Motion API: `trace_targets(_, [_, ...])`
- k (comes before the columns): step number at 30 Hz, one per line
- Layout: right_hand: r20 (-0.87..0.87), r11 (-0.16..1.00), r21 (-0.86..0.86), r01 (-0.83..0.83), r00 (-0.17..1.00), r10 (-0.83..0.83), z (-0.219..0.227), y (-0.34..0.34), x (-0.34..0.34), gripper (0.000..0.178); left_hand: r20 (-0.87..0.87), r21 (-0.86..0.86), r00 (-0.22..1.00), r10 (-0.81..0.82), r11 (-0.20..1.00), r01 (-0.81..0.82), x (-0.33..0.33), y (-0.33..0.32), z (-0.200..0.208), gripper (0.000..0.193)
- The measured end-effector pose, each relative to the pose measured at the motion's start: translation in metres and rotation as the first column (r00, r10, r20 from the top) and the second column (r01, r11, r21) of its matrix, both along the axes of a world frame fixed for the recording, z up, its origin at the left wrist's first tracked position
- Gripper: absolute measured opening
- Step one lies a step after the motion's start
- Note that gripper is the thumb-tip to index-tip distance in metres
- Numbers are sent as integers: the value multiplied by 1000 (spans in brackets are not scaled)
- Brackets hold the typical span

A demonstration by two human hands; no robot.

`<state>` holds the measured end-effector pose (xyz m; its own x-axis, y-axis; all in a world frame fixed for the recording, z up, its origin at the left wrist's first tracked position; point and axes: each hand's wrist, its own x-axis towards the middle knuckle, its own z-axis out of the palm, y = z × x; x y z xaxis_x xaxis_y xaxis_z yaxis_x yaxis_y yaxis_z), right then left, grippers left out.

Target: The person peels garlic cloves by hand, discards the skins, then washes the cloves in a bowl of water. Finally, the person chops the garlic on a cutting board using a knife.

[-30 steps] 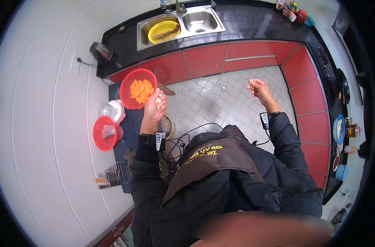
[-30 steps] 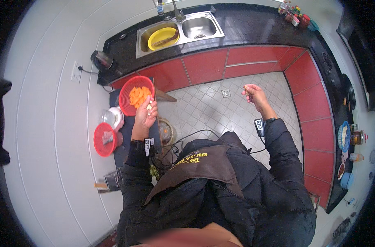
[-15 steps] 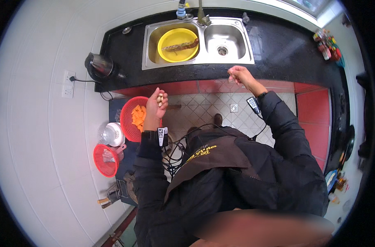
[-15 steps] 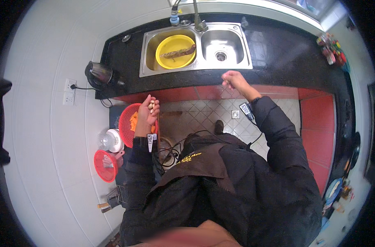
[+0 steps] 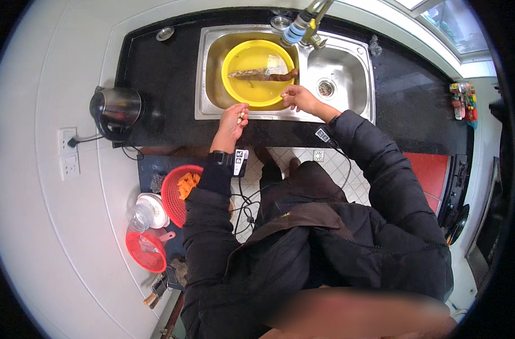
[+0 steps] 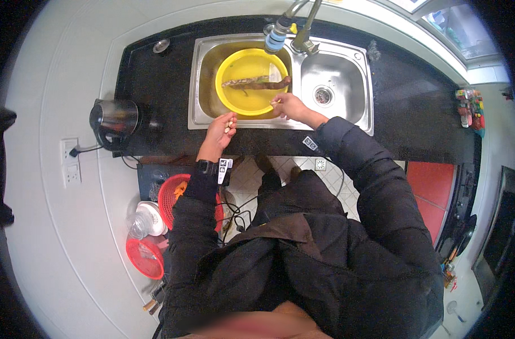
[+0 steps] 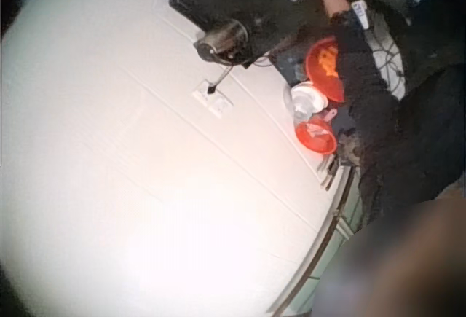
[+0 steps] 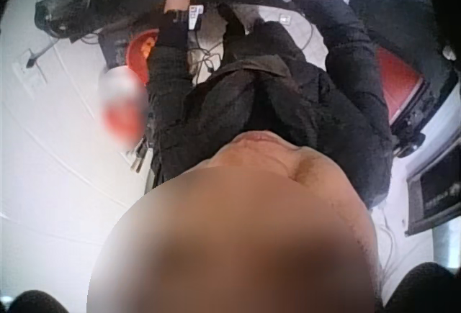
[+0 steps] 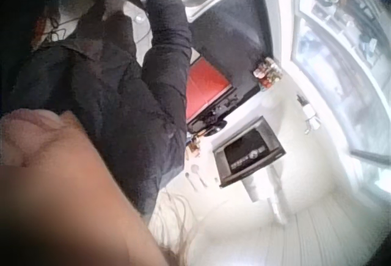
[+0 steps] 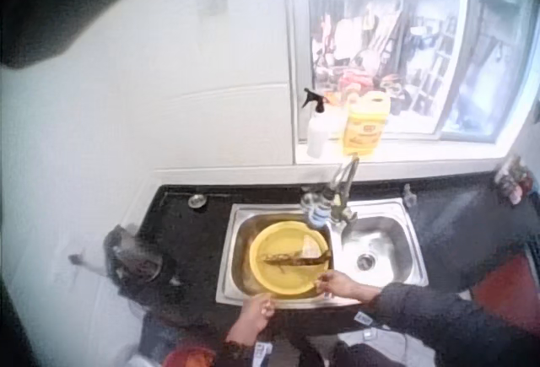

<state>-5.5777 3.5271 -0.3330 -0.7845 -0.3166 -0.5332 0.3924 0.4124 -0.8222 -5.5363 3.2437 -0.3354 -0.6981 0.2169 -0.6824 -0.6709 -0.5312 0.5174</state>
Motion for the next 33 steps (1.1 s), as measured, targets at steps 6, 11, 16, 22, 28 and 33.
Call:
trace_targets(6, [-5,989,101,-108,994,109,-62,-42,-60,22,115,-195,989,-96,974,118,-58,24,-59,14])
trace_targets(11, [-351,871,457,-180,863,363,-118,-70,-87,19,168,-497,975,-148,841,213,-102,42,-144,10])
trace_targets(16, [-108,623,593,-509,717,688,-161,-73,-94,23,224,-808,876,-428,422,412,-127,62,-224,20])
trace_targets(22, [-80,719,547,-429,828,555,-168,-71,-91,21,298,-792,842,-450,375,481,-133,65,-243,23])
trace_targets(28, [7,659,623,-422,845,535,-162,-69,-101,24,344,-635,879,-329,609,476,-132,70,-239,25])
trace_targets(33, [-150,729,534,-428,801,580,-169,-71,-95,21,256,-654,935,-245,669,354,-136,80,-237,25])
